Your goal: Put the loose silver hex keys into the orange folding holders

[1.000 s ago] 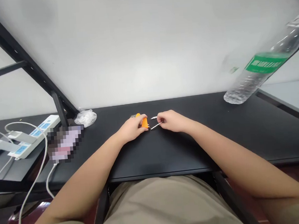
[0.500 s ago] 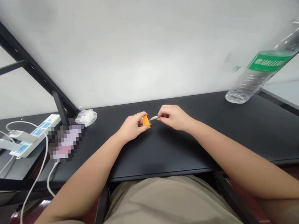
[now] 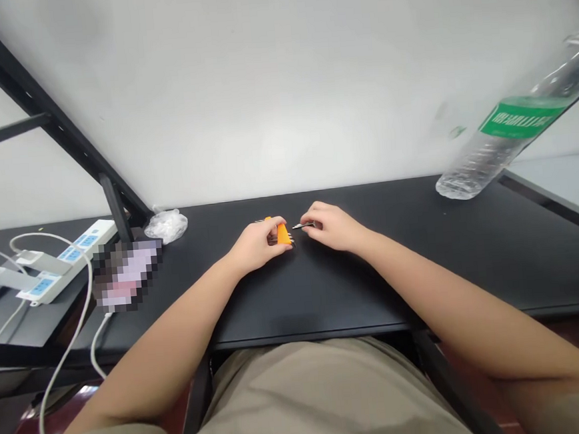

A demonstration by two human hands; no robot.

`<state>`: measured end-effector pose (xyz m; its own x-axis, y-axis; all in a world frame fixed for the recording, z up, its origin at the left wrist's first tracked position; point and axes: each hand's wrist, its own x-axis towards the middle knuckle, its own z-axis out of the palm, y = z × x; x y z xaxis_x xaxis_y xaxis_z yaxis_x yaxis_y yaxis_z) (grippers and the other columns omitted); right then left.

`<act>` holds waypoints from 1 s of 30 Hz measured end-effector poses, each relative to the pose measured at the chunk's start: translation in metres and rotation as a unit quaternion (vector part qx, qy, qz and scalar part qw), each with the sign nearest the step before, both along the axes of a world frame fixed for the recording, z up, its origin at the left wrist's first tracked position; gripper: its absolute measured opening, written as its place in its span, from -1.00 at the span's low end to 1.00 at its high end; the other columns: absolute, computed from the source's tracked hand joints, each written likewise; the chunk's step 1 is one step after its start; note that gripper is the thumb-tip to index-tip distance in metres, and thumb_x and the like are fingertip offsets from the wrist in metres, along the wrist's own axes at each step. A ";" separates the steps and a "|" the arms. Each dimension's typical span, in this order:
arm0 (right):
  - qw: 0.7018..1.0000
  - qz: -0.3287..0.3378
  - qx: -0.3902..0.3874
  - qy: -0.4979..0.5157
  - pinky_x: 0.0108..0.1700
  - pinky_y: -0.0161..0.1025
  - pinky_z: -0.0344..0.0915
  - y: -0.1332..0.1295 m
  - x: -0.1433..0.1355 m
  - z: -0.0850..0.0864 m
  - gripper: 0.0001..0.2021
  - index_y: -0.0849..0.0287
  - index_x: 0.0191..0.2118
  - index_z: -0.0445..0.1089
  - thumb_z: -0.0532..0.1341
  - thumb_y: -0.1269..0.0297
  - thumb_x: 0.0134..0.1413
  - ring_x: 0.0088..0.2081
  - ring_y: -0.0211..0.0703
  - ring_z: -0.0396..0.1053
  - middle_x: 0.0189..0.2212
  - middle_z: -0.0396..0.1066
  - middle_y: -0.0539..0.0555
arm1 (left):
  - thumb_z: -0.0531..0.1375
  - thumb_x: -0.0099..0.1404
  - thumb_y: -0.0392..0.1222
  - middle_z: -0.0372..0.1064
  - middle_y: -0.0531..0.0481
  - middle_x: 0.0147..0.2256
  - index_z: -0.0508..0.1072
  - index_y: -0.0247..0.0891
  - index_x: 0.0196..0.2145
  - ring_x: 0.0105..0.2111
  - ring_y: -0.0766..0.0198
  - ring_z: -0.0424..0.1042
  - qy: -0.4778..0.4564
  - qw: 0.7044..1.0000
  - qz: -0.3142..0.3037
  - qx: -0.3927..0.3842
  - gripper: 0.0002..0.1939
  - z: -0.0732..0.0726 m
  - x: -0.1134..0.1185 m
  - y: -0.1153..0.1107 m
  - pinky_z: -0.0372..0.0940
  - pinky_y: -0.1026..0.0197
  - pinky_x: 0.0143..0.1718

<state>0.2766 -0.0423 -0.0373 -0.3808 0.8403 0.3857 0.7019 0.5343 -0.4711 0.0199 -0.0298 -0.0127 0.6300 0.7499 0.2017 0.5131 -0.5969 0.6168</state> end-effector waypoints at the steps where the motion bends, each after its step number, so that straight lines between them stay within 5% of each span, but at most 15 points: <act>1: 1.000 -0.010 -0.005 -0.028 -0.15 -0.16 0.34 0.006 0.006 -0.004 -0.84 0.12 -0.13 0.54 0.25 0.34 0.21 -0.27 -0.14 0.39 -0.16 0.40 0.12 | 0.33 0.21 -0.01 0.45 0.08 -0.30 0.43 -0.14 0.04 -0.34 0.26 0.42 0.004 1.000 0.002 -0.001 -0.54 -0.001 -0.001 0.001 0.33 0.21 -0.20; 7: 0.992 -0.033 -0.020 -0.121 -0.26 -0.21 0.29 0.014 0.014 -0.010 -0.88 0.12 -0.23 0.54 0.23 0.36 0.22 -0.32 -0.15 0.37 -0.25 0.40 0.12 | 0.33 0.19 -0.02 0.45 0.09 -0.33 0.43 -0.14 0.05 -0.35 0.24 0.42 0.028 1.000 0.003 0.007 -0.52 0.000 -0.001 0.003 0.34 0.19 -0.21; 12: 0.982 -0.064 -0.038 -0.173 -0.43 -0.22 0.13 0.002 0.006 -0.004 -0.89 0.13 -0.45 0.41 0.32 0.44 0.01 -0.43 -0.17 0.31 -0.35 0.42 0.11 | 0.32 0.20 -0.06 0.45 0.09 -0.32 0.43 -0.14 0.03 -0.34 0.26 0.43 0.012 1.000 -0.001 -0.005 -0.56 0.000 -0.002 0.002 0.35 0.21 -0.21; 21: 0.998 0.051 -0.027 -0.015 -0.22 -0.22 0.28 -0.007 -0.006 0.012 -0.87 0.11 -0.22 0.47 0.20 0.42 0.15 -0.28 -0.15 0.39 -0.27 0.48 0.05 | 0.32 0.20 -0.08 0.45 0.05 -0.27 0.41 -0.14 0.03 -0.30 0.25 0.45 -0.005 1.000 -0.014 -0.019 -0.56 -0.001 -0.001 0.002 0.38 0.20 -0.18; 30: 0.999 0.037 0.008 0.009 -0.20 -0.20 0.29 -0.008 -0.005 0.013 -0.87 0.12 -0.23 0.50 0.19 0.41 0.21 -0.28 -0.15 0.39 -0.25 0.47 0.07 | 0.32 0.20 -0.10 0.43 0.07 -0.27 0.41 -0.16 0.04 -0.32 0.29 0.44 -0.021 0.999 -0.017 -0.033 -0.55 -0.003 -0.001 0.003 0.39 0.23 -0.18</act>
<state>0.2717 -0.0502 -0.0243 -0.4351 0.8036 0.4061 0.6518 0.5923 -0.4736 0.0185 -0.0273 -0.0161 0.6477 0.7404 0.1797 0.4658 -0.5715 0.6756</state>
